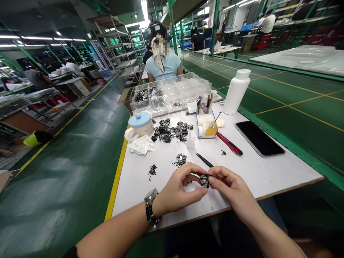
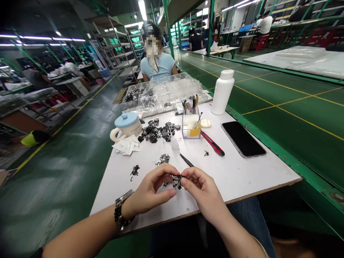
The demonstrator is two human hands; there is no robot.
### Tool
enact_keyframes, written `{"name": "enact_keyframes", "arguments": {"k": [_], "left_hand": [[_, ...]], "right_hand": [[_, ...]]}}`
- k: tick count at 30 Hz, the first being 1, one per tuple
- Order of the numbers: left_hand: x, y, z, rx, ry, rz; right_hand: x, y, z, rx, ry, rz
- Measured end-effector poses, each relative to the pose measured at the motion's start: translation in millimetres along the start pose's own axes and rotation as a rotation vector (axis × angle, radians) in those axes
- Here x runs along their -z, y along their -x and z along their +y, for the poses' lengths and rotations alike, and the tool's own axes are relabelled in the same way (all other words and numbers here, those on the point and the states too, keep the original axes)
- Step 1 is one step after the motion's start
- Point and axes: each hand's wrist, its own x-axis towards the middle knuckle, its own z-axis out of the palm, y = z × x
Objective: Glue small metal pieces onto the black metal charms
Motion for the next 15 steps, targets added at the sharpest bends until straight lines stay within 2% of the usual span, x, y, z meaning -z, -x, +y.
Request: {"name": "enact_keyframes", "arguments": {"k": [3,8,12,15], "left_hand": [[5.4,-3,-5,0.158,0.296,-0.077],[5.1,-4,-12,0.253,0.417,-0.133],[3.4,-3,-11,0.233,0.434,-0.038],[2.5,-2,-10,0.255,0.434,0.011]], "right_hand": [[5,-4,-5,0.007,0.032,-0.04],[9,-10,-8,0.0,0.067,-0.141],[16,-34,-15,0.028,0.18,-0.167],[19,-68,-19,0.122,0.322,-0.038]]}}
